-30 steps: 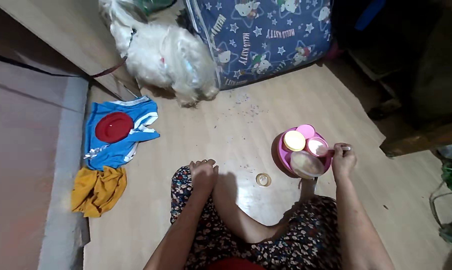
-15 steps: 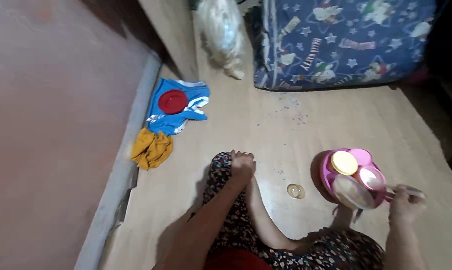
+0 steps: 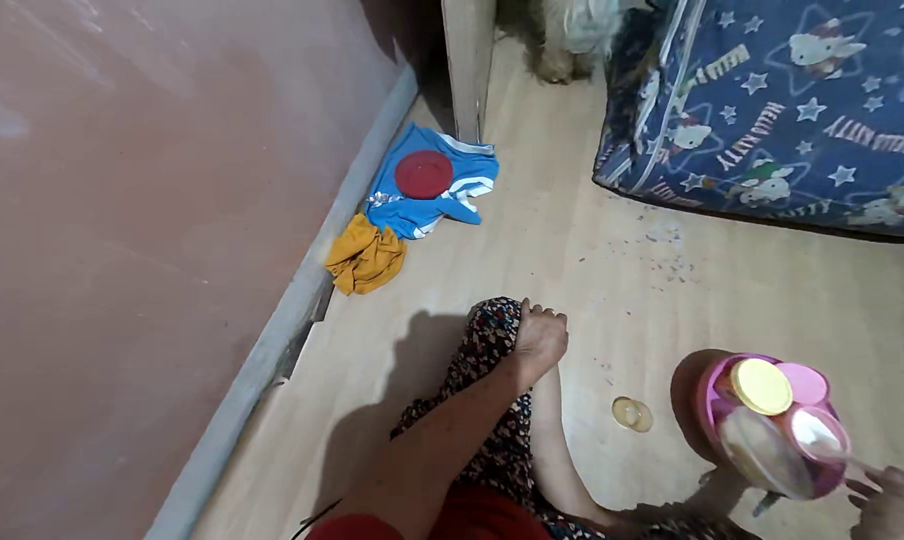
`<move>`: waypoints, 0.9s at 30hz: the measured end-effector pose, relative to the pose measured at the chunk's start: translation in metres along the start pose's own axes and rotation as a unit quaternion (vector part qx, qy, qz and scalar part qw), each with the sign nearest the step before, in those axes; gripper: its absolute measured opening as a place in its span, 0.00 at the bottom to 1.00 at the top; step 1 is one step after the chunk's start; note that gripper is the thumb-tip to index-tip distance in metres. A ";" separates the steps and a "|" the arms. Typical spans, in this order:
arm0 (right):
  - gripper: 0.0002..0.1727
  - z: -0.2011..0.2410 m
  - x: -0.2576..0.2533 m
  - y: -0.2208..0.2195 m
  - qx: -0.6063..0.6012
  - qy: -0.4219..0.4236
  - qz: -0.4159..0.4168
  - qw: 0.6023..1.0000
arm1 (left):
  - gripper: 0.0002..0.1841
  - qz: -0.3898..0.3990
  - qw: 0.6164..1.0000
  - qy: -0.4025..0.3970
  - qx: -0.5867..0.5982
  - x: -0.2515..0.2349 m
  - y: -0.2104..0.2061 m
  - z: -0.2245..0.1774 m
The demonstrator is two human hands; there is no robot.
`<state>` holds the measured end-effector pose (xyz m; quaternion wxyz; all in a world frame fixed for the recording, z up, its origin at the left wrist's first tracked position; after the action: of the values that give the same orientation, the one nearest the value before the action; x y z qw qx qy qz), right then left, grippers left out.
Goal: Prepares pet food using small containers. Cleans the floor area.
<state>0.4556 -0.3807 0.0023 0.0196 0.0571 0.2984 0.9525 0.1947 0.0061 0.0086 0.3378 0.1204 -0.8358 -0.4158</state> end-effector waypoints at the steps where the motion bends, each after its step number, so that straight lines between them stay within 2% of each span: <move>1: 0.21 0.001 0.001 -0.002 -0.004 -0.003 -0.009 1.000 | 0.20 0.000 1.000 -0.004 0.003 0.000 0.001 0.000; 5: 0.23 -0.004 -0.002 -0.011 -0.029 -0.013 0.008 0.999 | 0.20 -0.025 0.998 -0.033 0.037 0.006 -0.001 0.003; 8: 0.19 -0.002 -0.002 -0.009 -0.025 -0.022 0.032 0.999 | 0.23 -0.055 0.994 -0.046 0.083 0.013 0.004 0.005; 11: 0.20 0.003 0.003 -0.004 -0.010 -0.029 0.016 0.999 | 0.20 -0.114 0.976 -0.068 0.173 0.020 0.010 0.010; 13: 0.22 0.009 0.009 -0.004 -0.013 -0.032 -0.020 0.999 | 0.17 -0.161 0.939 -0.099 0.286 0.023 0.013 0.017; 16: 0.21 0.005 0.009 -0.010 -0.051 -0.024 -0.042 0.998 | 0.15 -0.179 0.852 -0.124 0.476 0.026 0.026 0.045; 17: 0.21 0.002 0.009 -0.013 -0.065 -0.021 -0.036 0.997 | 0.14 -0.197 0.837 -0.105 0.500 0.025 0.032 0.063; 19: 0.20 0.000 0.007 -0.015 -0.071 -0.014 -0.013 0.997 | 0.14 -0.229 0.851 -0.012 0.472 0.026 0.049 0.108; 23: 0.18 0.000 0.004 -0.003 -0.023 -0.035 0.025 0.999 | 0.21 -0.239 0.909 0.168 0.296 0.040 0.092 0.199; 25: 0.19 0.002 0.008 0.003 -0.018 -0.046 0.010 0.999 | 0.24 -0.269 0.913 0.227 0.207 0.049 0.104 0.236; 27: 0.20 -0.003 0.009 0.004 -0.035 -0.047 -0.013 0.998 | 0.33 -0.281 0.908 0.278 0.138 0.055 0.104 0.273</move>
<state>0.4462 -0.3849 0.0035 0.0485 0.0973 0.2640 0.9584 -0.0189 0.2120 -0.0013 0.4054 0.5065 -0.6887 -0.3235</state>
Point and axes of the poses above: each hand's wrist, its own x-axis away from the middle knuckle, its own y-axis out of the back of the hand, z = x × y, the point moved 4 cm from there along -x, towards the middle knuckle
